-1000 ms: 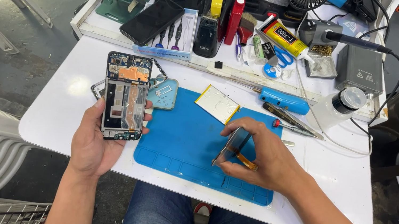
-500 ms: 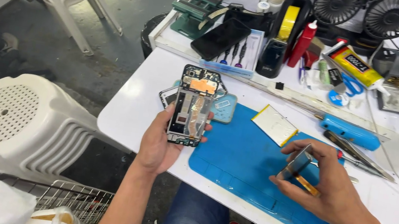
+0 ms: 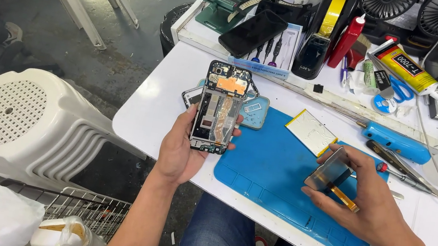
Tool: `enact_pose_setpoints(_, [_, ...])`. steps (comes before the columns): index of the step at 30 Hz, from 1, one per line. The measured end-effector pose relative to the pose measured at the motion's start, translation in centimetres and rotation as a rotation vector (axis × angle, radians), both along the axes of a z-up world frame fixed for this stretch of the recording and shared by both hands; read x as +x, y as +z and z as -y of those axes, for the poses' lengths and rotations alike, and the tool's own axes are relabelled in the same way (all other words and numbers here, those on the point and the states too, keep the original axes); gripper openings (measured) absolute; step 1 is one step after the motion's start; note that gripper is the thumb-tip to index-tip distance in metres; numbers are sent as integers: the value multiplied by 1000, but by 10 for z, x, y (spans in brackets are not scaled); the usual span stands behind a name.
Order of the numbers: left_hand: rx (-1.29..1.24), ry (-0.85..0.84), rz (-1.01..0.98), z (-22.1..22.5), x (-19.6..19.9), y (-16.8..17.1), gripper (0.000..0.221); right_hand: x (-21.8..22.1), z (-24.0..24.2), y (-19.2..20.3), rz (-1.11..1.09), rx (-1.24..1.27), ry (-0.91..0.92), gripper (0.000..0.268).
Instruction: Disassembling a smartphone by removing the battery, screen assembly, and internal circuit boards using repair tools.
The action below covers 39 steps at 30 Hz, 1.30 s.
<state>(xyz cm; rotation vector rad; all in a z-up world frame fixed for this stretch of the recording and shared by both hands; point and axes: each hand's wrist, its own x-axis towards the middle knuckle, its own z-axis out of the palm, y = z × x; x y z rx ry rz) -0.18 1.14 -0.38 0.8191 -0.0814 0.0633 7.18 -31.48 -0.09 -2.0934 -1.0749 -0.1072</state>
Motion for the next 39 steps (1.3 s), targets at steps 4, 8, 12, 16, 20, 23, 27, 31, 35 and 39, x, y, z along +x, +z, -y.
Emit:
enact_pose_setpoints(4, [21, -3, 8, 0, 1, 0, 65, 0, 1, -1, 28, -15, -23, 90])
enact_pose_setpoints(8, [25, 108, 31, 5, -2, 10, 66, -4, -3, 9, 56, -74, -91, 92])
enact_pose_setpoints(12, [203, 289, -30, -6, -3, 7, 48, -5, -3, 13, -41, -221, -181, 99])
enact_pose_setpoints(16, [744, 292, -156, -24, -5, 17, 40, 0, -1, 19, -67, -205, -296, 88])
enact_pose_setpoints(20, [1064, 139, -222, -37, -9, 40, 36, 0, 4, 33, 86, -127, -351, 86])
enact_pose_setpoints(23, [1379, 10, -348, -32, -3, 53, 35, 0, 9, 43, -1, -17, -437, 84])
enact_pose_setpoints(27, [1620, -78, -559, -7, 7, 70, 37, 7, 24, 49, -340, 376, -275, 62])
enact_pose_setpoints(31, [1768, -79, -356, 4, 2, 74, 58, 16, 33, 47, -484, 530, -143, 61])
enact_pose_setpoints(35, [1913, -134, -201, -7, -7, 47, 81, 24, 42, 41, -571, 638, -132, 69])
enact_pose_setpoints(39, [2089, -1, 121, -21, -13, 23, 77, 23, 41, 43, -567, 640, -165, 65])
